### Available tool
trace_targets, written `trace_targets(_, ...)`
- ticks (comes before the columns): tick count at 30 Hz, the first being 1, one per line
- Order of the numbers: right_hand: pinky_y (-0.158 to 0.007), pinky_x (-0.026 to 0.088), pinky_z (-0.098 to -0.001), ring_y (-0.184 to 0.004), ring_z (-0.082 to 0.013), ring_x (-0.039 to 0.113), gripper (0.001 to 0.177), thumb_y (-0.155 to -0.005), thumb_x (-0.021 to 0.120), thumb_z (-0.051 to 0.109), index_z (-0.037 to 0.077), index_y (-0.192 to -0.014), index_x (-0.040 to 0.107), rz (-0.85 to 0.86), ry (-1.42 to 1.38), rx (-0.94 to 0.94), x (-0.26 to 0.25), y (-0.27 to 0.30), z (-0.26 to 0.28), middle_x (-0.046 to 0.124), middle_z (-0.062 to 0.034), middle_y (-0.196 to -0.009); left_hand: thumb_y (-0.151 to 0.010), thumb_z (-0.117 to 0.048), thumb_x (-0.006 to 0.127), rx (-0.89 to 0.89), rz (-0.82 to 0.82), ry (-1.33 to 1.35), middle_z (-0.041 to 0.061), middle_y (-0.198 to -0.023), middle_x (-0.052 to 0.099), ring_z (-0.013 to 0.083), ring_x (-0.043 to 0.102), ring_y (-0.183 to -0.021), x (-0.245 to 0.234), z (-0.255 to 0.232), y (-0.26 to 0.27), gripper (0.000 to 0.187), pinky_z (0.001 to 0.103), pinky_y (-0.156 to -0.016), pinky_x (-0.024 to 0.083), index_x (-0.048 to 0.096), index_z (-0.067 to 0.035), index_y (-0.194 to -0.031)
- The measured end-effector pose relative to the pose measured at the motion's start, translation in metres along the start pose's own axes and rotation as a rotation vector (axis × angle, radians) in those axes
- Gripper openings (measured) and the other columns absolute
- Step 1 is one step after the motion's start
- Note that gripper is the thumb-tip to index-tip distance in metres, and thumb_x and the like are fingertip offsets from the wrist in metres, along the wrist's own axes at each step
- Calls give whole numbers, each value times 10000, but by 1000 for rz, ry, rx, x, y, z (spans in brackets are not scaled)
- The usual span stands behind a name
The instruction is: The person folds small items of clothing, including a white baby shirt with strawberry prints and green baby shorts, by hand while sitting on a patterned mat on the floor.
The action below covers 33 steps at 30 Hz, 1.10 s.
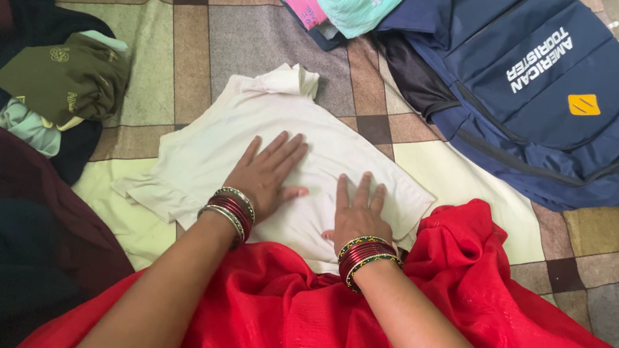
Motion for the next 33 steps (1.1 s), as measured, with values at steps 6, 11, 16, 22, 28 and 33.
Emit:
trace_targets(6,-1143,414,-500,-1536,-523,56,1503,-604,933,646,240,-1646,-71,173,90,136,-3,14,-13,-79,-234,-1700,-944,-681,512,-499,-83,-96,124,-1683,211,288,169,-1550,-43,124,40,915,536,-1224,162,234,-102,-1595)
trace_targets(11,-1192,288,-612,-1529,-491,86,1592,-557,942,700,131,-1644,-73,143,240,91,0,9,-9,-19,-317,-1664,-921,-629,552,-562,-170,-93,85,-1705,216,277,199,-1566,-49,112,36,927,568,-1225,172,223,-121,-1624)
trace_targets(16,-1141,402,-510,-1543,-512,71,1603,-550,959,655,112,-1639,-84,121,189,57,7,5,-9,-40,-360,-1660,-936,-576,589,-33,-2,137,113,-1694,217,278,191,-1565,18,-30,-13,913,544,-1237,156,240,-107,-1637)
trace_targets(22,-1086,481,-486,-1562,-477,-5,1588,-566,978,587,185,-1639,-122,163,113,83,8,5,-10,-134,-301,-1674,-915,-687,499,-270,156,-99,72,-1690,219,244,187,-1569,22,41,-6,921,527,-1254,143,247,-153,-1621)
trace_targets(28,-1085,482,-445,-1556,-486,58,1416,-724,947,374,178,-1666,-92,207,211,57,25,-2,-14,-100,-302,-1686,-971,-693,453,-607,-164,-358,115,-1666,223,299,198,-1519,-46,133,44,866,606,-1171,138,256,-122,-1591)
trace_targets(33,-1039,464,-542,-1525,-508,119,768,-1037,463,116,231,-1654,21,-34,200,58,32,-21,-17,-53,-290,-1678,-915,-620,573,-414,-73,-51,122,-1694,188,271,170,-1574,0,64,-5,947,593,-1228,132,206,-117,-1628)
Point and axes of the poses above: each hand's wrist, its own y-axis away from the middle knuckle, its own x-axis out of the palm, z = x × y, the point moved 10 cm from there along -y, towards the middle knuckle
